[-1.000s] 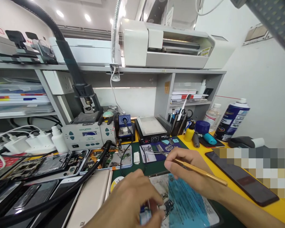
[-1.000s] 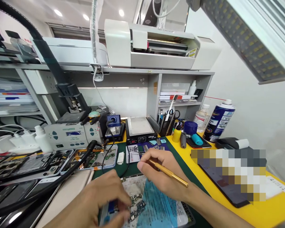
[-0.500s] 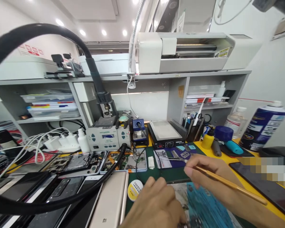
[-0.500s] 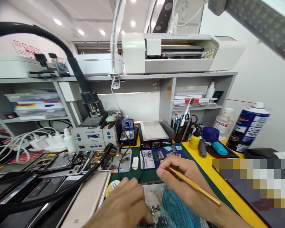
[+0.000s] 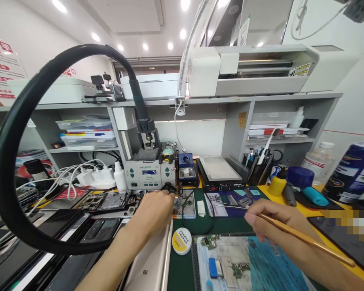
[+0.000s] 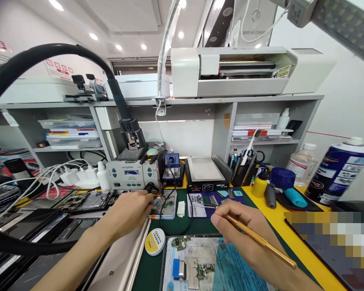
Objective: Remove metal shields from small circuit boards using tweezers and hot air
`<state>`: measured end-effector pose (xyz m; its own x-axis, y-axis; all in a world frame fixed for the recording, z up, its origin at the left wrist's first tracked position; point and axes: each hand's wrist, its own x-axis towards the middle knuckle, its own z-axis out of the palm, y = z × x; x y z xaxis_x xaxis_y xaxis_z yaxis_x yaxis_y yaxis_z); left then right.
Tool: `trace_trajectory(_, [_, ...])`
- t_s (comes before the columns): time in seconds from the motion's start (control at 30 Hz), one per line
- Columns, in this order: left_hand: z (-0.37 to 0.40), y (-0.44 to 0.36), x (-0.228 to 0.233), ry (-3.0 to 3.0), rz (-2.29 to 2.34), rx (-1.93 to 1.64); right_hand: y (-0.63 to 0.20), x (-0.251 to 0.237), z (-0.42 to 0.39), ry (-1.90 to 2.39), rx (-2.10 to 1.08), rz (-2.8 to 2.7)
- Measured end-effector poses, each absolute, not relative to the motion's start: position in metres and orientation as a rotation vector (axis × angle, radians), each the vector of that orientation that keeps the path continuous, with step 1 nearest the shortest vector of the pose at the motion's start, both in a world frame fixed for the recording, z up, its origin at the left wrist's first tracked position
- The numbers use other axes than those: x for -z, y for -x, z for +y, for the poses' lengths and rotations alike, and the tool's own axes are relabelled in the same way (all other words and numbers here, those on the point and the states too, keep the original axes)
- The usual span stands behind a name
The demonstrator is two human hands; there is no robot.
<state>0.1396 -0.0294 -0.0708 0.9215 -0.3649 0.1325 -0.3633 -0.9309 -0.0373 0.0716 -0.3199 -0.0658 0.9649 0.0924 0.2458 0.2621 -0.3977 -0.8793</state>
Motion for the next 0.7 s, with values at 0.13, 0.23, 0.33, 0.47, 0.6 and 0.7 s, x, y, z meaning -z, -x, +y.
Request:
trace_trajectory(0.13, [-0.038, -0.143, 0.070, 3.040, 0.625, 0.208, -0.069, 0.064, -0.318, 1.960, 0.164, -0.207])
trace_trajectory(0.23, [-0.032, -0.144, 0.067, 3.066, 0.622, 0.175, -0.070, 0.064, -0.319, 1.957, 0.171, -0.216])
trace_trajectory(0.33, [-0.016, -0.147, 0.062, 3.121, 0.522, 0.190, -0.074, 0.066, -0.323, 1.975, 0.157, -0.245])
trace_trajectory(0.47, [0.013, -0.149, 0.054, 3.202, 0.306, 0.230, -0.076, 0.069, -0.325, 1.980, 0.141, -0.250])
trace_trajectory(0.6, [0.036, -0.152, 0.053, 3.245, 0.178, 0.164, -0.078, 0.070, -0.325, 1.923, 0.083, -0.228])
trace_trajectory(0.7, [0.043, -0.154, 0.055, 3.261, 0.158, 0.092, -0.080, 0.071, -0.327, 1.937, 0.051, -0.223])
